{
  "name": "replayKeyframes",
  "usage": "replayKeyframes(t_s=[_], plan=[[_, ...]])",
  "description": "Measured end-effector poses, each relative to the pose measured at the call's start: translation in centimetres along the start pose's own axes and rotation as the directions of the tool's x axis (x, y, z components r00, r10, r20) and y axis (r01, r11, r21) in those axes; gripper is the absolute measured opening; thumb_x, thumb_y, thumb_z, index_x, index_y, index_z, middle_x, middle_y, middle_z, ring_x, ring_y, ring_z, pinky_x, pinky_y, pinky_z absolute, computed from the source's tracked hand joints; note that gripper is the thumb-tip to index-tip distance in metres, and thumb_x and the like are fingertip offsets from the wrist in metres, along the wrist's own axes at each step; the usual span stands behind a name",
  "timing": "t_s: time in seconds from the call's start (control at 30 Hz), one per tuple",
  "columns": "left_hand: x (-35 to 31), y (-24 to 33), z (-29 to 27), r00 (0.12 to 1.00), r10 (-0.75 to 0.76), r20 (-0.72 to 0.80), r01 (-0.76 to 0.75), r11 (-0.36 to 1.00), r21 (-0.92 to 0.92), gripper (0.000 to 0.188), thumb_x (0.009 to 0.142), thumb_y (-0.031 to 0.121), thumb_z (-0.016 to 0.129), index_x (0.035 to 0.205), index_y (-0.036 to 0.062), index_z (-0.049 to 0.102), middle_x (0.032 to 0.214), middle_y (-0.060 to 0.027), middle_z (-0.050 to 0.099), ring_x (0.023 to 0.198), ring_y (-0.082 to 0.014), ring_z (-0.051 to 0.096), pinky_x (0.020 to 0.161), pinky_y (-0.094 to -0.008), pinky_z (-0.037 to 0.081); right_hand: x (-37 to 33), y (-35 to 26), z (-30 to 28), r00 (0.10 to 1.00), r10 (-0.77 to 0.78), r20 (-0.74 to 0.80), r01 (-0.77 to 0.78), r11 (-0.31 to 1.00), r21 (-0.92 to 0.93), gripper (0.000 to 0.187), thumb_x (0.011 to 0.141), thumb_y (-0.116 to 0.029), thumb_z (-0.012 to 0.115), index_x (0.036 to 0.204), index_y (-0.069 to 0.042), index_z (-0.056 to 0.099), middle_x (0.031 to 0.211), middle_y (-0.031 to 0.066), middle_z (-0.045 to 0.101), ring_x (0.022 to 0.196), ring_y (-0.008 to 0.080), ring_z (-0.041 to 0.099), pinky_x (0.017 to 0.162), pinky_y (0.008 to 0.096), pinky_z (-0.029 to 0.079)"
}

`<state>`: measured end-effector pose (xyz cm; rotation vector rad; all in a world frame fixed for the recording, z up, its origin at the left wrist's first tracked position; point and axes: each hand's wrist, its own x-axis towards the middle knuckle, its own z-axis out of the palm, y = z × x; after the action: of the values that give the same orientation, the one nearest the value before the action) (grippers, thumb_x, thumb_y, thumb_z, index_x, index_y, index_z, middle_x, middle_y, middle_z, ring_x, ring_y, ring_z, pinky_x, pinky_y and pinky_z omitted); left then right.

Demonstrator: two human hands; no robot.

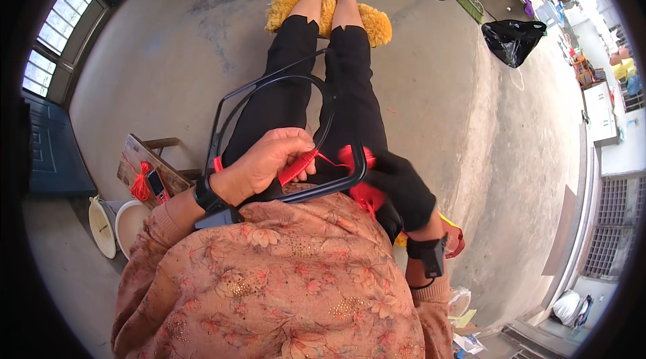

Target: The person is wrapping red thread around a black circular frame, possibly for a handicraft like a Chinese knot or decoration.

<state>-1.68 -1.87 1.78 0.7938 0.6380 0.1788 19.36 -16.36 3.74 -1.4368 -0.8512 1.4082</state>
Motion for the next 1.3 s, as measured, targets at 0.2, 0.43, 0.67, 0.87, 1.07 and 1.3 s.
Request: replayKeyframes(t_s=[0.2,0.43,0.67,0.87,1.07,1.3], plan=[[-0.6,-0.6,0.2,0.991,0.135,0.01,-0.134,0.991,-0.028,0.013,0.09,0.016,0.056,0.091,0.0033,0.057,0.078,-0.0069,0.063,0.06,-0.012,0.062,0.056,-0.0221,0.052,4.1,-1.0,4.8,0.989,-0.121,0.084,0.092,0.953,0.289,0.032,0.092,-0.015,0.056,0.121,-0.002,0.053,0.108,0.0068,0.061,0.097,0.0157,0.059,0.088,0.0307,0.046],[-0.8,-1.0,0.4,0.993,0.116,0.003,-0.116,0.993,-0.006,0.032,0.094,0.031,0.055,0.094,-0.0007,0.061,0.072,-0.0086,0.064,0.057,-0.0115,0.06,0.053,-0.0213,0.049,6.8,0.7,4.6,0.99,-0.047,0.136,0.001,0.948,0.318,0.031,0.093,-0.017,0.055,0.12,-0.002,0.053,0.107,0.0066,0.06,0.097,0.0164,0.059,0.088,0.0312,0.047],[-0.4,-1.2,-0.1,0.998,0.06,0.007,-0.059,0.991,-0.119,0.036,0.099,0.032,0.043,0.096,0.0006,0.062,0.074,-0.0115,0.065,0.057,-0.0158,0.062,0.053,-0.0266,0.051,7.5,1.6,5.1,0.992,-0.04,0.122,-0.001,0.948,0.317,0.03,0.094,-0.018,0.054,0.119,-0.002,0.053,0.107,0.0063,0.059,0.096,0.017,0.059,0.089,0.0317,0.047],[0.2,-1.3,-0.3,1.0,0.003,0.03,0.001,0.994,-0.113,0.036,0.099,0.031,0.043,0.099,-0.0001,0.061,0.078,-0.0117,0.065,0.063,-0.0166,0.063,0.057,-0.0277,0.053,7.6,2.0,4.6,0.994,-0.057,0.09,0.019,0.928,0.373,0.03,0.094,-0.02,0.054,0.118,-0.003,0.053,0.106,0.006,0.059,0.096,0.0176,0.059,0.089,0.0321,0.047],[-0.2,-0.6,-0.1,0.998,-0.058,-0.013,0.053,0.961,-0.273,0.027,0.097,0.022,0.046,0.096,-0.0019,0.06,0.08,-0.0116,0.064,0.063,-0.0171,0.063,0.062,-0.0281,0.053,7.3,2.6,2.6,0.991,-0.102,-0.085,0.129,0.878,0.461,0.029,0.095,-0.021,0.053,0.118,-0.003,0.052,0.106,0.0058,0.058,0.096,0.0181,0.059,0.089,0.0325,0.047],[-0.4,-1.1,-1.3,0.98,-0.023,0.199,0.071,0.968,-0.239,0.023,0.092,0.019,0.051,0.094,-0.0025,0.061,0.08,-0.0104,0.064,0.064,-0.0161,0.062,0.06,-0.0257,0.051,4.5,2.3,-3.6,0.888,0.066,-0.456,0.274,0.719,0.639,0.028,0.098,-0.035,0.045,0.105,-0.009,0.052,0.088,0.0038,0.056,0.08,0.0179,0.06,0.073,0.0346,0.052]])
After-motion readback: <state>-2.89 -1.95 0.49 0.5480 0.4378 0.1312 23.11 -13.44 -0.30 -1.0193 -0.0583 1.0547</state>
